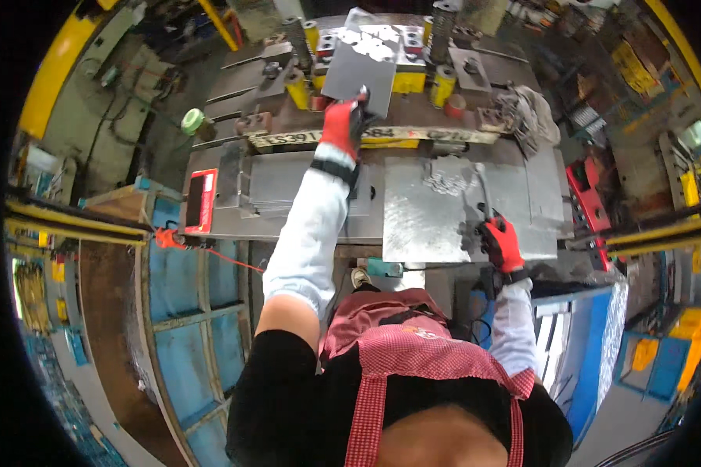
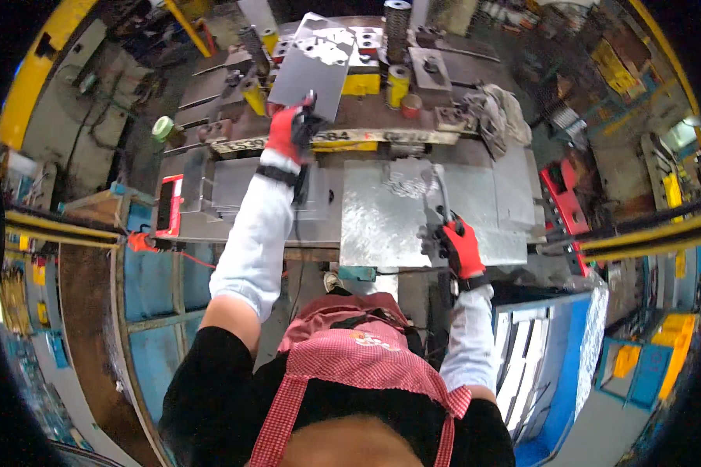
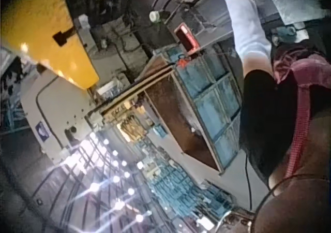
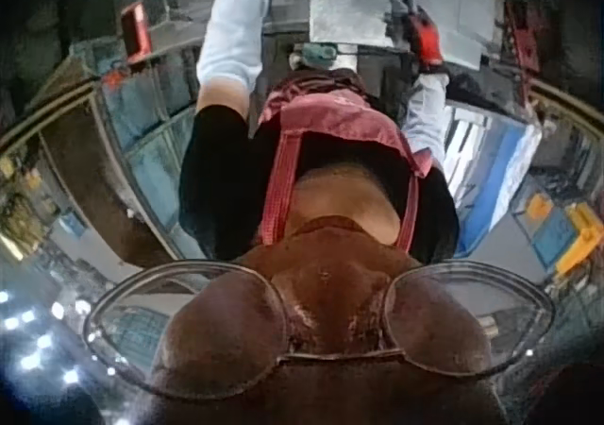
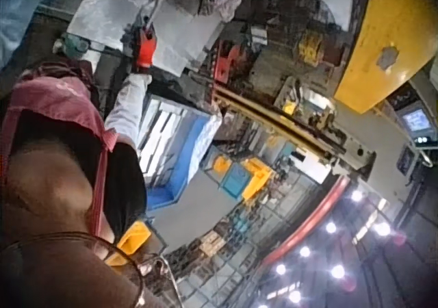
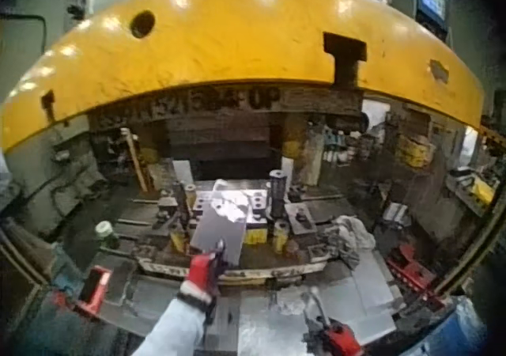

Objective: Operating an industrial press machine to stamp metal sheets.

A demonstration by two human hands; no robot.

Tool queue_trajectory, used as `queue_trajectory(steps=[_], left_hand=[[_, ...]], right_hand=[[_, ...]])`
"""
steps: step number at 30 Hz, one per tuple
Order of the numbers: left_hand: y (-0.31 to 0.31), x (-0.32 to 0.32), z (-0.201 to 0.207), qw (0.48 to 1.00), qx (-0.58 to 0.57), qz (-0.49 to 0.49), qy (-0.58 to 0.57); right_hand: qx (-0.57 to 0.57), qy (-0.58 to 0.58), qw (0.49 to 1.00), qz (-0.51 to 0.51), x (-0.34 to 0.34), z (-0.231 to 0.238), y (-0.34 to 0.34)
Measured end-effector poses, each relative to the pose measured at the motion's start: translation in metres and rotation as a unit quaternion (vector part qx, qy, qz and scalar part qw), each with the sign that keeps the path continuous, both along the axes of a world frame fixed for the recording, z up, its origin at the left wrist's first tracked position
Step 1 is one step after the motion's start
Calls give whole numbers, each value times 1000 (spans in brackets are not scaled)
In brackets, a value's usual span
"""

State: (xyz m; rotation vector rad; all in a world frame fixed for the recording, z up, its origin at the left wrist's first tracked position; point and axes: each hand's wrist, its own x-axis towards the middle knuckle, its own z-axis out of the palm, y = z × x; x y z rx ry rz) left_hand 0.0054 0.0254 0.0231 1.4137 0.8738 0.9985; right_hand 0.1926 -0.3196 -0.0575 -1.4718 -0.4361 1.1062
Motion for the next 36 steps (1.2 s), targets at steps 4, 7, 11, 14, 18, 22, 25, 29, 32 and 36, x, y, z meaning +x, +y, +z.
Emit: queue_trajectory(steps=[4, 7, 11, 14, 18, 22, 25, 29, 32, 36], left_hand=[[-43, -100, 60, 993, 112, 31, -4], [-44, -139, 98, 971, 159, -33, 173], [-28, -133, 114, 689, 655, -247, 186], [-20, -116, 105, 756, 431, -405, 279], [-7, -105, 80, 758, 431, -431, 233], [0, -113, 46, 918, -23, -393, -52], [-3, -120, 27, 838, -263, -380, -291], [-36, -102, -3, 858, -341, -267, -278], [-34, -71, -6, 799, -374, -382, -275], [-25, -31, -2, 790, -357, -333, -370]], right_hand=[[72, -98, 993, -2, -10, 54, -16], [87, -201, 973, 77, -15, 90, -12], [111, -416, 884, 180, -30, 113, 12], [142, -441, 845, 266, -44, 120, 32], [98, -100, 910, 390, -59, 126, 42], [118, 62, 944, 301, -62, 132, 45], [171, 112, 953, 222, -58, 135, 78], [240, 14, 956, 168, -23, 143, 173], [248, -156, 924, 246, 5, 138, 235], [295, -326, 843, 309, 19, 115, 280]])
